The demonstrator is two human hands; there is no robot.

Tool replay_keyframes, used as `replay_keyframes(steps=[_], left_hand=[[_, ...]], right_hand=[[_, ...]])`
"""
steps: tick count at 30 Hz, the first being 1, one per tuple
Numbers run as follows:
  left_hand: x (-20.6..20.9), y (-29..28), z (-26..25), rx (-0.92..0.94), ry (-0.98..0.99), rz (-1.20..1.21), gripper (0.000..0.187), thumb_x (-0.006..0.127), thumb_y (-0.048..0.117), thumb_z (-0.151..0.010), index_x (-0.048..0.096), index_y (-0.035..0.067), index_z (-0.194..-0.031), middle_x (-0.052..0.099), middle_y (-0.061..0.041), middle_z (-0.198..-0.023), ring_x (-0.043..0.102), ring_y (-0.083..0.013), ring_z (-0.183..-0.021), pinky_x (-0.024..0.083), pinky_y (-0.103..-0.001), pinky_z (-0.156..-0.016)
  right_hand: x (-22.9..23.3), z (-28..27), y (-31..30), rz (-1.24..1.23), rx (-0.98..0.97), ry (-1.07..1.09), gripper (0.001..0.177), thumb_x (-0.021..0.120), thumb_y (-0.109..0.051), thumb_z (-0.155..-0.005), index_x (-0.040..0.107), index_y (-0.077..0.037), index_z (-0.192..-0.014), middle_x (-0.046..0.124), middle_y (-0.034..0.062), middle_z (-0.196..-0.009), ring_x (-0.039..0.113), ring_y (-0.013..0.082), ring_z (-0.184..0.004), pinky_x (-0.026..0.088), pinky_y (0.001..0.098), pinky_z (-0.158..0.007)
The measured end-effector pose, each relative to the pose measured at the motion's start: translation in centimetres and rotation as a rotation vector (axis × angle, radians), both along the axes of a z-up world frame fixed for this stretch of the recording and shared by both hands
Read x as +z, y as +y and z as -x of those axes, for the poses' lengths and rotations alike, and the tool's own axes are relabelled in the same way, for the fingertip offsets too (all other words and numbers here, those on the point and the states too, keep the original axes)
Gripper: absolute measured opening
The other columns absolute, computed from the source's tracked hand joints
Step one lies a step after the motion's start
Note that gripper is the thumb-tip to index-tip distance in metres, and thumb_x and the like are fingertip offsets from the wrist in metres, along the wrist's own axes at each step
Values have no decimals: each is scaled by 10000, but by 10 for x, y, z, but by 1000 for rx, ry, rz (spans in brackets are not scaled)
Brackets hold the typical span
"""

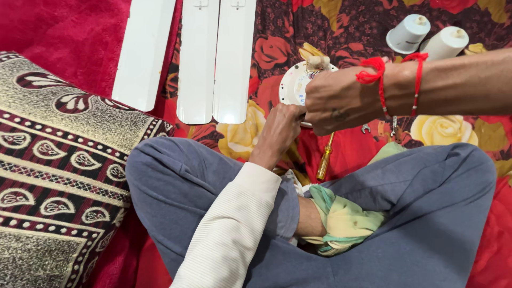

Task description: The person sits cross-legged and works on a ceiling fan motor housing. They use a screwdriver and wrench to tighten screws and adjust internal components, then wrap electrical tape around the wiring.

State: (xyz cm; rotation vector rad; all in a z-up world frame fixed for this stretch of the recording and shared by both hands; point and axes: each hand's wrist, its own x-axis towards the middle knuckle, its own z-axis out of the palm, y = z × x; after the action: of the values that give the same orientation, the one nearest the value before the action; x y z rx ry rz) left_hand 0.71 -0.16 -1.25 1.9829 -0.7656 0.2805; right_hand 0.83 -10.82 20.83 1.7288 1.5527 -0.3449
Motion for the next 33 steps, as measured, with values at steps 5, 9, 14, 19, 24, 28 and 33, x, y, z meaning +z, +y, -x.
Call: replay_keyframes(steps=[5, 9, 14, 19, 24, 28, 33], left_hand=[[-14, -7, -9, 90, 31, -96, 124, 583, -80, -796, 685, -9, -795, 655, -271, -780, 684, -434, -768, 554, -511, -690], [-11, -8, -9, 40, -8, 44, 193, 589, -73, -783, 734, 29, -859, 680, -244, -787, 695, -415, -749, 559, -503, -662], [-5, -8, -7, 38, 3, -29, 172, 607, -39, -839, 748, 35, -902, 676, -245, -783, 696, -414, -757, 554, -507, -666], [-3, -7, -6, 11, -27, -35, 147, 608, -18, -857, 742, 35, -887, 674, -249, -793, 693, -420, -770, 548, -516, -666], [-4, -5, -3, 28, -70, -8, 147, 570, -50, -855, 700, 11, -885, 671, -261, -820, 692, -425, -793, 547, -518, -688], [0, 0, 0, 38, -48, 0, 163, 563, -68, -848, 698, 3, -903, 661, -274, -792, 681, -440, -768, 540, -525, -668], [4, 1, 3, 36, -37, 23, 103, 587, -37, -860, 684, -2, -854, 657, -273, -776, 679, -443, -761, 537, -531, -671]], right_hand=[[4, -4, 13, -92, -261, 12, 87, 726, -142, -688, 723, -87, -755, 683, 136, -723, 712, 312, -641, 570, 426, -534], [9, -6, 17, -136, -387, -2, 92, 730, -143, -668, 730, -89, -743, 694, 150, -719, 718, 320, -631, 575, 428, -518], [13, -4, 6, -144, -444, -32, 71, 720, -150, -712, 738, -90, -746, 694, 162, -665, 728, 337, -656, 587, 435, -557], [9, -1, 3, -236, -377, -3, 94, 733, -153, -700, 739, -86, -766, 698, 155, -698, 725, 326, -678, 588, 430, -582], [6, -1, 9, -180, -227, 17, 122, 739, -157, -691, 739, -100, -799, 705, 111, -732, 719, 302, -658, 572, 437, -561], [10, -4, 6, -50, -51, 14, 111, 735, -158, -699, 739, -101, -795, 705, 108, -730, 719, 298, -660, 572, 434, -562], [10, -1, -2, -23, -47, 23, 98, 730, -159, -709, 738, -103, -789, 705, 104, -728, 720, 291, -663, 572, 430, -563]])
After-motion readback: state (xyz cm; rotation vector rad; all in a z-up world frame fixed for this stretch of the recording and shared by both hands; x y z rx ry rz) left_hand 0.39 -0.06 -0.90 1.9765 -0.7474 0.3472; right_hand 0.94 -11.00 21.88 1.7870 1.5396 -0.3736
